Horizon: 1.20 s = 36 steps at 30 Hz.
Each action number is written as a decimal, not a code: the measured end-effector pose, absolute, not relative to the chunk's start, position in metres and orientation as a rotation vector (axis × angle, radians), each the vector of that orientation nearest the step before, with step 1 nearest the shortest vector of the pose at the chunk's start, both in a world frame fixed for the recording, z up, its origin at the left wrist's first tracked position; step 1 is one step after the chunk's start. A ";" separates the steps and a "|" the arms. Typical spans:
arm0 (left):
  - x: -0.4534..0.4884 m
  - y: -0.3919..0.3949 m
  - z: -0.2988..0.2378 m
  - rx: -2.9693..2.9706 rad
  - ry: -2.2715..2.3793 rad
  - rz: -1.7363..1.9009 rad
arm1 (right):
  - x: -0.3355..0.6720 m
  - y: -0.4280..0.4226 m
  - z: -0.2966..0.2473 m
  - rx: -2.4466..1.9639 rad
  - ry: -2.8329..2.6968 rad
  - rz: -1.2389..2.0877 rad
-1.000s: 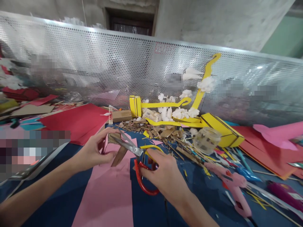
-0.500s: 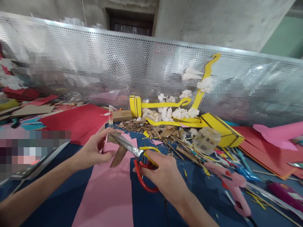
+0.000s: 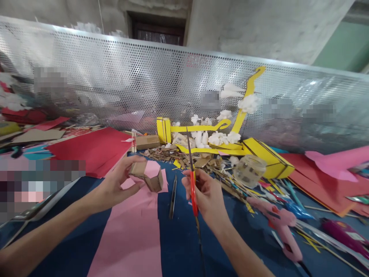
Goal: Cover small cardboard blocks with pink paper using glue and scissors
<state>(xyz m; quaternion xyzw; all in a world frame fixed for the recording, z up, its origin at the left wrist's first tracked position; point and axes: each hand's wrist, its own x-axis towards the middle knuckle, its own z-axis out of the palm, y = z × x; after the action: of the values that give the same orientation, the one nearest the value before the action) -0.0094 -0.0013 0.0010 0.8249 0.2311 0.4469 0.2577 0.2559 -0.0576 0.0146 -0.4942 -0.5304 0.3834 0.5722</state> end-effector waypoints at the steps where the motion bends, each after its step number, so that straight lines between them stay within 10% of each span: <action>1: -0.010 -0.001 0.000 2.308 0.622 1.203 | 0.255 -0.057 0.014 -1.150 -1.233 0.913; 36: 0.010 -0.017 0.009 1.840 0.861 1.033 | 0.251 -0.054 0.006 -1.171 -1.311 0.976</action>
<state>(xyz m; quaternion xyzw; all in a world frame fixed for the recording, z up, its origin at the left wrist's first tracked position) 0.0099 -0.0167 0.0093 0.7335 0.3431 0.4119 0.4178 0.2511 -0.0538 0.0062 -0.4918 -0.5506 0.4098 0.5358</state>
